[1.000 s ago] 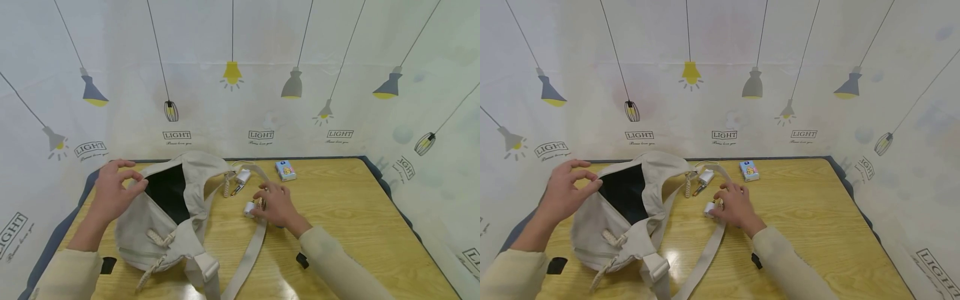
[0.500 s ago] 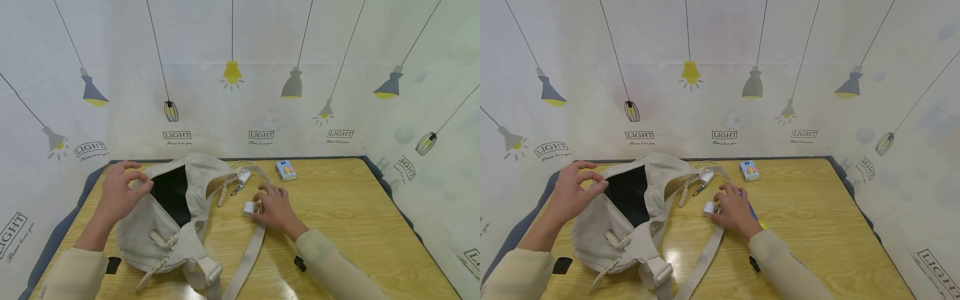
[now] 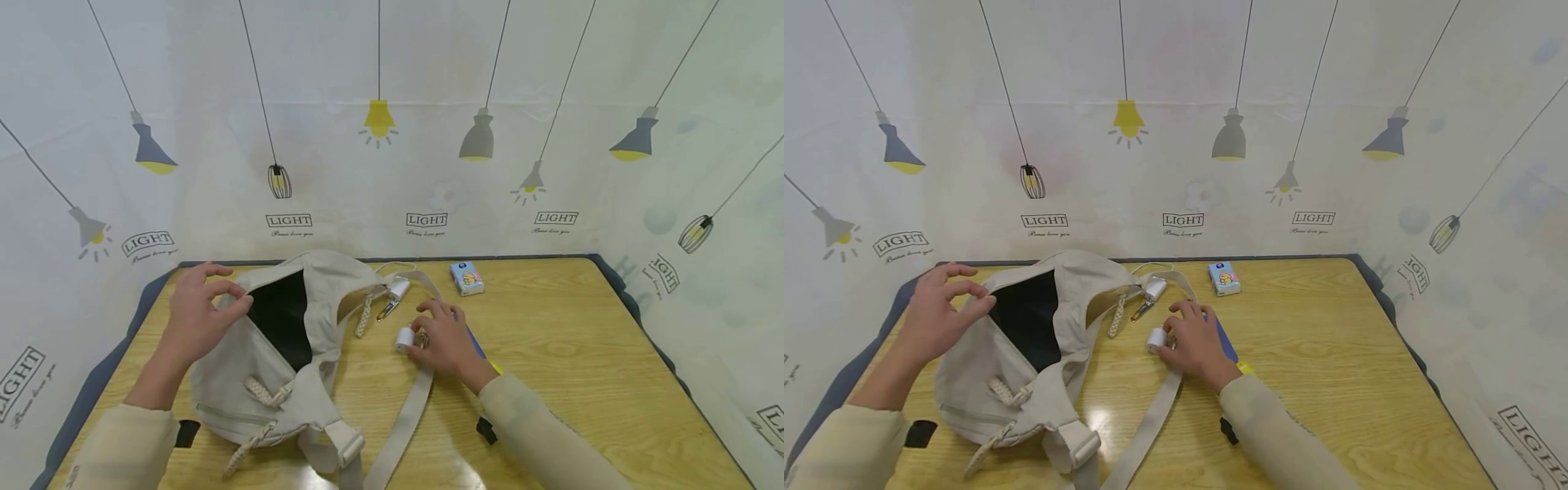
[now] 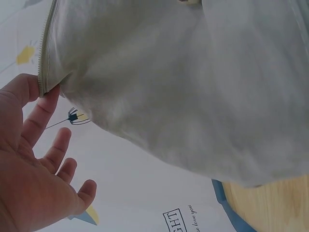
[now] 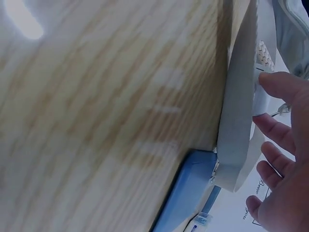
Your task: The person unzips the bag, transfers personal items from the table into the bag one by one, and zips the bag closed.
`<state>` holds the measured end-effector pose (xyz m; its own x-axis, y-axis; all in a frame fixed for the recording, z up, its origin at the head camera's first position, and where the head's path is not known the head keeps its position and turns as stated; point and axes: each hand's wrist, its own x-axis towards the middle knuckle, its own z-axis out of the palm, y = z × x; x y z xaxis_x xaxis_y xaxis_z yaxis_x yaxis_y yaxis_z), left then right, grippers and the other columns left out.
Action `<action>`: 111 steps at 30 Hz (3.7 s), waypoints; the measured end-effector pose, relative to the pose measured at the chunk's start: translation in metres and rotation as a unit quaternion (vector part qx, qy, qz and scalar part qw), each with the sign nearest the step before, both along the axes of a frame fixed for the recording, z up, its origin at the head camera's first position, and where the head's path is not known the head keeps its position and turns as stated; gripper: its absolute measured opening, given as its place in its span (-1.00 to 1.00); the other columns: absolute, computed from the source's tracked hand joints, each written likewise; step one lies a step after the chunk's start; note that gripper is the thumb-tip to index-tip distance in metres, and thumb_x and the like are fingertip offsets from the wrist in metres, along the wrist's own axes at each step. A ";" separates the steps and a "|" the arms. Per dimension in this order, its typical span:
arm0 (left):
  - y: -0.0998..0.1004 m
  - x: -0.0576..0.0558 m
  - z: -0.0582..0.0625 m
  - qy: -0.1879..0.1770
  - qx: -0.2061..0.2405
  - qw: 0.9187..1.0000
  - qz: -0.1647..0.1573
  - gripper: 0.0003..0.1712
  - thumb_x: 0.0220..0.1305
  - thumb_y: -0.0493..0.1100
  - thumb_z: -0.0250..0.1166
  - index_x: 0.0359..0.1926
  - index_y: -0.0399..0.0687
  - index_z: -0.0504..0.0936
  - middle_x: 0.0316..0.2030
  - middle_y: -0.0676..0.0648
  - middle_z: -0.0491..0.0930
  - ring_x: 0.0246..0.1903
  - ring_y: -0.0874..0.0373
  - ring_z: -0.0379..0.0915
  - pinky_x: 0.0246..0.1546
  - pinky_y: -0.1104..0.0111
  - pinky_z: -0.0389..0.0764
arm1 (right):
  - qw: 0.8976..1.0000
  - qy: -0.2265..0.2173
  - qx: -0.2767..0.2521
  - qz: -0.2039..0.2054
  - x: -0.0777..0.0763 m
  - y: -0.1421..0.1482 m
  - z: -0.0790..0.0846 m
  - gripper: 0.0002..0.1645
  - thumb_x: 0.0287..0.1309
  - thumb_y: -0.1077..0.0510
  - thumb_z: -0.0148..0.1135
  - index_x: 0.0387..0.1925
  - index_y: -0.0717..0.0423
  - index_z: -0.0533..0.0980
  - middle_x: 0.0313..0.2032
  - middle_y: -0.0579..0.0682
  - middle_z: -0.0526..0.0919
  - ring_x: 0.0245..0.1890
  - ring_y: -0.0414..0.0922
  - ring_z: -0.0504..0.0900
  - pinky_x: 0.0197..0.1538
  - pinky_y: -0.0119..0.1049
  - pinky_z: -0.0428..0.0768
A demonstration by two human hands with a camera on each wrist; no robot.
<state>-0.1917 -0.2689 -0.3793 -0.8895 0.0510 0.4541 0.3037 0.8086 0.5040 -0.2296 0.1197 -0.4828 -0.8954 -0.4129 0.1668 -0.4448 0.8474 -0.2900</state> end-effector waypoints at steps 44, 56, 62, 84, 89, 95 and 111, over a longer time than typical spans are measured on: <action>0.051 -0.019 0.024 0.004 0.075 0.993 0.088 -0.79 0.05 -0.23 0.25 -0.59 -0.28 0.70 0.08 -0.21 0.53 0.30 -0.23 0.18 0.30 -0.18 0.10 | 0.977 0.114 -0.178 -0.035 -0.015 -0.147 0.052 -0.60 0.04 -0.19 0.40 -0.10 -0.16 0.65 -0.29 -0.08 0.43 -0.25 -0.15 0.36 -0.07 -0.12 0.26; 0.053 -0.020 0.017 -0.019 0.084 0.992 0.093 -0.80 0.06 -0.21 0.28 -0.58 -0.26 0.69 0.09 -0.21 0.52 0.31 -0.23 0.16 0.31 -0.18 0.06 | 0.988 0.116 -0.036 -0.097 -0.031 -0.168 0.033 -0.53 0.08 -0.31 0.30 -0.04 -0.21 0.64 -0.23 -0.12 0.50 -0.11 -0.13 0.47 0.09 -0.11 0.28; 0.050 -0.022 0.012 -0.008 0.077 0.993 0.093 -0.80 0.04 -0.21 0.27 -0.59 -0.23 0.69 0.07 -0.21 0.54 0.28 -0.25 0.20 0.29 -0.20 0.08 | 0.985 0.133 0.049 -0.102 -0.037 -0.176 0.027 -0.58 0.12 -0.37 0.21 -0.13 -0.28 0.64 -0.17 -0.16 0.50 -0.05 -0.12 0.44 0.03 -0.10 0.29; 0.040 -0.025 0.006 -0.031 0.080 0.991 0.105 -0.78 0.08 -0.19 0.26 -0.51 -0.28 0.71 0.09 -0.23 0.53 0.26 -0.25 0.21 0.30 -0.14 0.10 | 0.987 0.157 -0.014 -0.012 -0.026 -0.152 0.037 -0.56 0.09 -0.31 0.30 -0.02 -0.30 0.64 -0.19 -0.16 0.50 -0.03 -0.16 0.46 0.15 -0.12 0.30; 0.035 -0.024 0.004 -0.048 0.073 0.990 0.106 -0.77 0.10 -0.17 0.25 -0.50 -0.26 0.70 0.11 -0.22 0.51 0.28 -0.29 0.18 0.26 -0.19 0.11 | 0.986 0.158 -0.056 0.003 -0.022 -0.139 0.045 -0.58 0.08 -0.24 0.34 -0.03 -0.26 0.64 -0.20 -0.15 0.53 -0.05 -0.17 0.48 0.17 -0.09 0.28; 0.027 -0.022 -0.001 -0.057 0.055 0.991 0.107 -0.76 0.13 -0.17 0.24 -0.47 -0.28 0.71 0.13 -0.25 0.50 0.27 -0.33 0.17 0.23 -0.23 0.12 | 0.983 0.163 -0.082 0.000 -0.023 -0.108 0.052 -0.60 0.07 -0.21 0.37 -0.05 -0.23 0.65 -0.24 -0.12 0.50 -0.13 -0.13 0.47 0.12 -0.03 0.30; 0.018 -0.020 -0.008 -0.068 0.046 0.991 0.106 -0.74 0.16 -0.16 0.25 -0.43 -0.31 0.71 0.14 -0.26 0.48 0.28 -0.38 0.13 0.21 -0.27 0.09 | 0.990 0.131 -0.057 -0.021 -0.023 0.015 0.034 -0.62 0.07 -0.12 0.40 -0.09 -0.10 0.67 -0.17 0.01 0.57 -0.14 -0.03 0.52 0.10 0.10 0.30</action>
